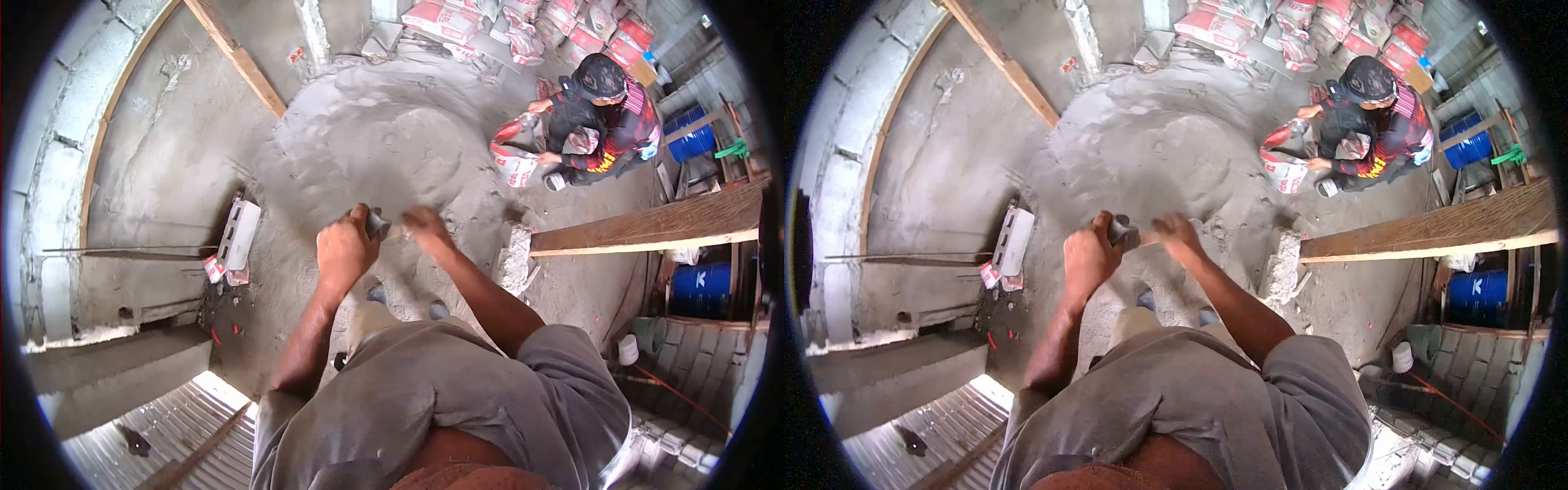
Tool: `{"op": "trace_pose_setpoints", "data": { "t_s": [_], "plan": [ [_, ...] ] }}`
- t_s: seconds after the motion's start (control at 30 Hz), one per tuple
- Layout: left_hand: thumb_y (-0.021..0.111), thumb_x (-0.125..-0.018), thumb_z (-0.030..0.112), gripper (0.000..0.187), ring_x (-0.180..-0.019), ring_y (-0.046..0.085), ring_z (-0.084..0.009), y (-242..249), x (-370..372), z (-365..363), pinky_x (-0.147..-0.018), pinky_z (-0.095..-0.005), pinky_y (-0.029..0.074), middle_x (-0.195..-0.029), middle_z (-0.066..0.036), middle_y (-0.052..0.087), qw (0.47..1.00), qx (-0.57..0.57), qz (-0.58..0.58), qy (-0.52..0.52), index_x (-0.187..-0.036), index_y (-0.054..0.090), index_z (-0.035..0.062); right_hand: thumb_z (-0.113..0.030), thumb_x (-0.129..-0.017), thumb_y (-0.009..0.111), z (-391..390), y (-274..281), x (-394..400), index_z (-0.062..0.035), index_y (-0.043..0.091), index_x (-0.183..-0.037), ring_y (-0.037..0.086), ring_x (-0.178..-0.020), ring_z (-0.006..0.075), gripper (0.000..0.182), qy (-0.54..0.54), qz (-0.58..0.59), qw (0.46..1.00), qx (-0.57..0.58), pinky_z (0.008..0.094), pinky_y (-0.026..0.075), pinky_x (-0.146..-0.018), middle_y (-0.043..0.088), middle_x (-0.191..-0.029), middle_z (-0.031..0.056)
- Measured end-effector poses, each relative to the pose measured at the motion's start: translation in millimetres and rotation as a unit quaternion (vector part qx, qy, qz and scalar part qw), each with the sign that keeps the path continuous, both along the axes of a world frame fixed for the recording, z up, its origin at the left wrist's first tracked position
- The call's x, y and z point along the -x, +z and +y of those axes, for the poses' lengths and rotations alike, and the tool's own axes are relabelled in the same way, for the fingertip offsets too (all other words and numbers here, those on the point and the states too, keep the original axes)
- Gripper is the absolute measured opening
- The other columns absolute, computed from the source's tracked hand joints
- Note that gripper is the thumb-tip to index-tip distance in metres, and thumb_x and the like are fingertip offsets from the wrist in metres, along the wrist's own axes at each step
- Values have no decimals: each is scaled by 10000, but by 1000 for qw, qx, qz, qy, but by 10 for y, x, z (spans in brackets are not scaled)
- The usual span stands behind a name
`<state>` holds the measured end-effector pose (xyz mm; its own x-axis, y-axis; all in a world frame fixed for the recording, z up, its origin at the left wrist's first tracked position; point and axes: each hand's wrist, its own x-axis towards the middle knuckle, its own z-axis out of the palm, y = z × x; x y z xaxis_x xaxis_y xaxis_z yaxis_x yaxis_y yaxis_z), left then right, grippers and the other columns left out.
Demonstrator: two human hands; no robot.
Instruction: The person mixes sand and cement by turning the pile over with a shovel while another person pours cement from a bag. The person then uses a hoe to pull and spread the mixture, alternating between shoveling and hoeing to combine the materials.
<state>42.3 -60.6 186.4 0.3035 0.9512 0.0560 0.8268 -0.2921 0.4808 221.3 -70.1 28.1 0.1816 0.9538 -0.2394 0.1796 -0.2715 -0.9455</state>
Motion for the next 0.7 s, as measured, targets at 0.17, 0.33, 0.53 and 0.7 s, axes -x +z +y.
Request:
{"op": "trace_pose_setpoints", "data": {
  "t_s": [0.17, 0.33, 0.53, 0.7],
  "plan": [
    [649, -739, 238, 270, -728, 628, -342, 123, -742, -110, -632, -428, 497, -848, -163, 640, 997, -49, 3, -66, -914, 563, 50, -234, -849, 613, -311, 1545, -259, 5, 576, -1064, 598, -978, 237, 323, -23, -41, 946, -320, 351, 462, -838, 630, -1024, 141],
    [677, -721, 284, 409, -956, 581, -283, -389, -1458, -470, -754, -419, 446, -961, -116, 630, 953, -266, -97, -105, -1043, 579, 53, -232, -808, 631, -587, 1836, -683, -23, 599, -1022, 606, -938, 271, 301, 71, -275, 866, -411, 382, 451, -830, 647, -950, 125],
    [669, -718, 289, 360, -965, 556, -285, -357, -1841, -745, -786, -391, 450, -983, -121, 605, 963, -32, -168, -207, -1004, 602, 81, -351, -790, 630, -838, 1995, -1163, -37, 635, -911, 627, -841, 319, 338, 215, -317, 911, -150, 389, 471, -778, 665, -881, 138],
    [669, -717, 314, 333, -962, 575, -261, -197, -1914, -867, -772, -392, 459, -984, -104, 631, 978, -118, -6, -173, -983, 620, 120, -394, -775, 634, -889, 1922, -1231, -39, 647, -910, 636, -860, 307, 380, 205, -256, 926, -187, 372, 486, -769, 667, -897, 148]
  ]
}}
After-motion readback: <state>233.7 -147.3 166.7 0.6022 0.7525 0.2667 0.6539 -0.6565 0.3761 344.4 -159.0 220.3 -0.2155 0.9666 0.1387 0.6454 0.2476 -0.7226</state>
